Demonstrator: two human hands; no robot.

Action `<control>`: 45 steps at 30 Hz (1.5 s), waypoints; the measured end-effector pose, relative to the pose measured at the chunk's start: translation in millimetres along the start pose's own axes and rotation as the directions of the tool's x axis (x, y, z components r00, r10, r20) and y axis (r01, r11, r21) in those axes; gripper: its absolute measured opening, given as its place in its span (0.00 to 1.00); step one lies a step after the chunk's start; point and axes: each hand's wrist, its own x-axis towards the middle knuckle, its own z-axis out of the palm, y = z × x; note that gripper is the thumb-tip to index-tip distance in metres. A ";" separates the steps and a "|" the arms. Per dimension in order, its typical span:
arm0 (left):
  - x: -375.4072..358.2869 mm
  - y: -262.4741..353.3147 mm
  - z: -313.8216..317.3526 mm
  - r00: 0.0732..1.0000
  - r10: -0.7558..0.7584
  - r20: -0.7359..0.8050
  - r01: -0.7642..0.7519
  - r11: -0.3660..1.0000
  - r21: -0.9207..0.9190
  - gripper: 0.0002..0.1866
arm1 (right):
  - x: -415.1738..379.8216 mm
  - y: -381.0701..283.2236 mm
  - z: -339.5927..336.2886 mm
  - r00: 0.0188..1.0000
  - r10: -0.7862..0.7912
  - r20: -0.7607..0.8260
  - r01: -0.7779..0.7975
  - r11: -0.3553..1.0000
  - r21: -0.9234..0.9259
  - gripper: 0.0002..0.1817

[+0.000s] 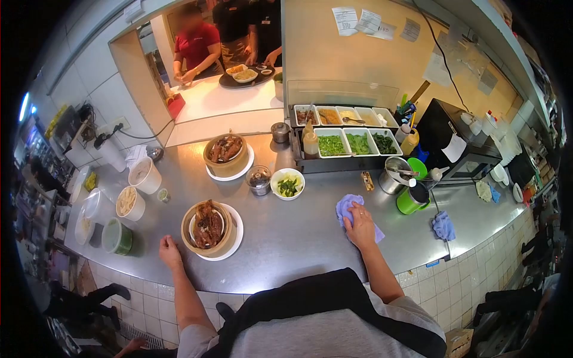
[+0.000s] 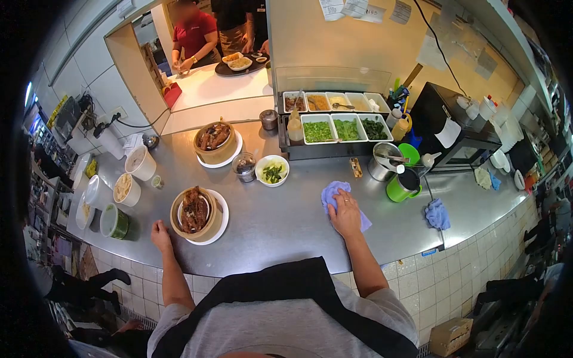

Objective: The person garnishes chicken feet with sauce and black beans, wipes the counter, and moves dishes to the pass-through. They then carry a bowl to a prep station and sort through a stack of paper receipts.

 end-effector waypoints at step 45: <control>-12.6 12.1 5.6 0.994 -0.107 -0.016 0.101 0.966 -0.237 0.10 | 551.9 30.2 -48.1 0.932 -0.272 -0.241 0.098 0.827 -0.554 0.29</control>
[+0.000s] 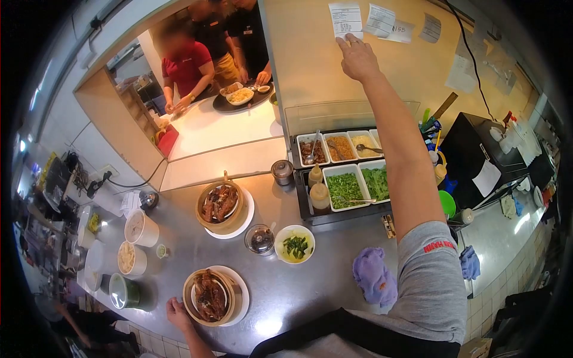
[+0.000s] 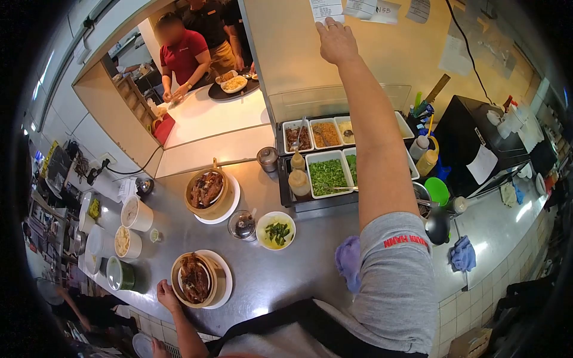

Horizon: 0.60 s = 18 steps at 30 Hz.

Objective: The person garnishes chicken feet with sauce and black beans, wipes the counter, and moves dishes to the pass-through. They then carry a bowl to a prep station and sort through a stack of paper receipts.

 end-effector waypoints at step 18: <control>10.9 -34.6 -6.2 0.995 0.099 0.012 -0.100 0.993 0.069 0.11 | 6.1 13.6 17.6 0.997 -0.037 0.061 0.024 0.979 0.203 0.34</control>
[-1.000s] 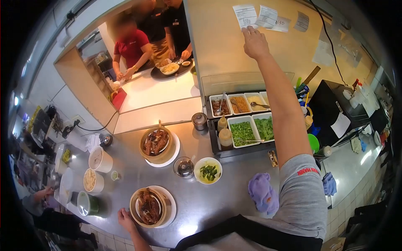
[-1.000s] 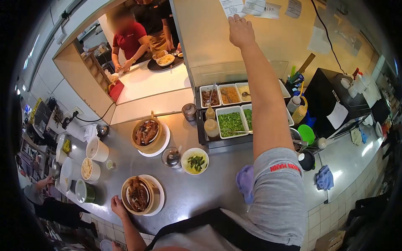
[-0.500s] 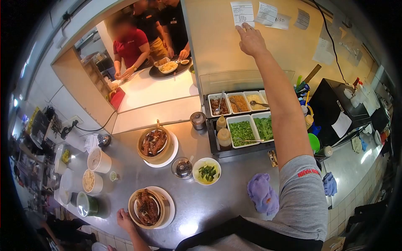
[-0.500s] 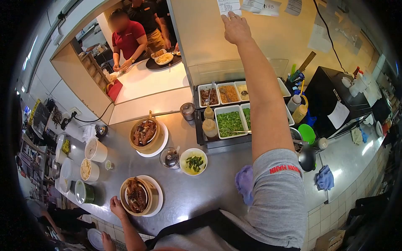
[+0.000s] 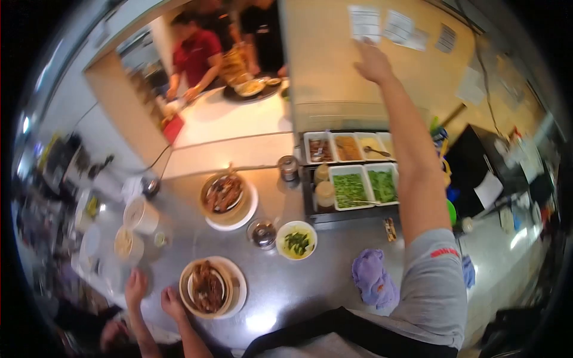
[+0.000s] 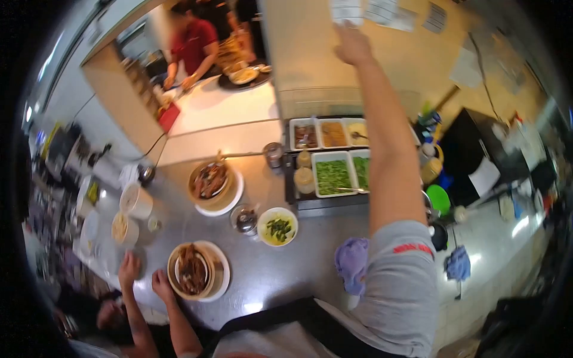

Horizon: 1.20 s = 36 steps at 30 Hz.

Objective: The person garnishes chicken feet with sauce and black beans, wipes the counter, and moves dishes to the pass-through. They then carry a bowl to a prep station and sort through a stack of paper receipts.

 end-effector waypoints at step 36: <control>405.8 88.5 153.5 0.904 0.351 0.245 -0.395 0.461 0.795 0.12 | -510.9 -180.4 -99.9 0.883 0.067 0.464 -0.134 0.985 0.113 0.21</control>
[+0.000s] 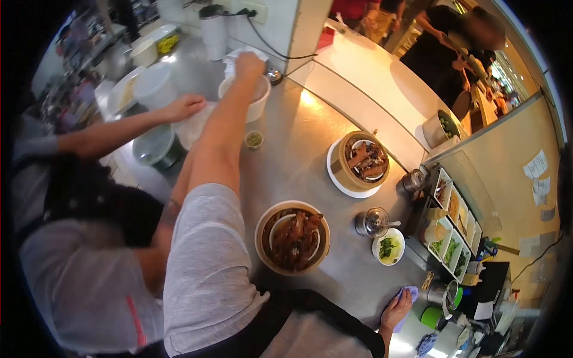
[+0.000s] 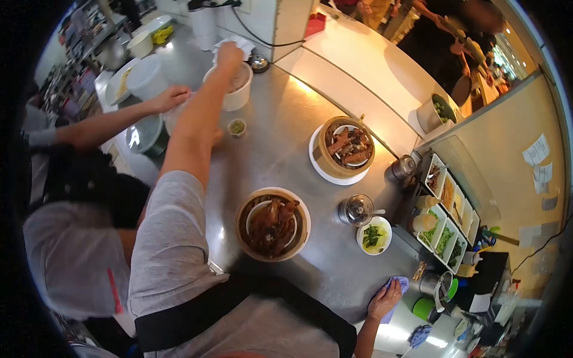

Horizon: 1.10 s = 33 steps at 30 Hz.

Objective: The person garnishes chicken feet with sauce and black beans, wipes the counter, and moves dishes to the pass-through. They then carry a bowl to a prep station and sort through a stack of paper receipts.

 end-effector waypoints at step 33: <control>-29.0 22.4 -200.4 0.814 0.346 -0.466 -0.289 0.938 0.192 0.12 | -2.9 -5.8 -2.0 0.983 0.116 -0.140 -0.112 0.993 0.033 0.20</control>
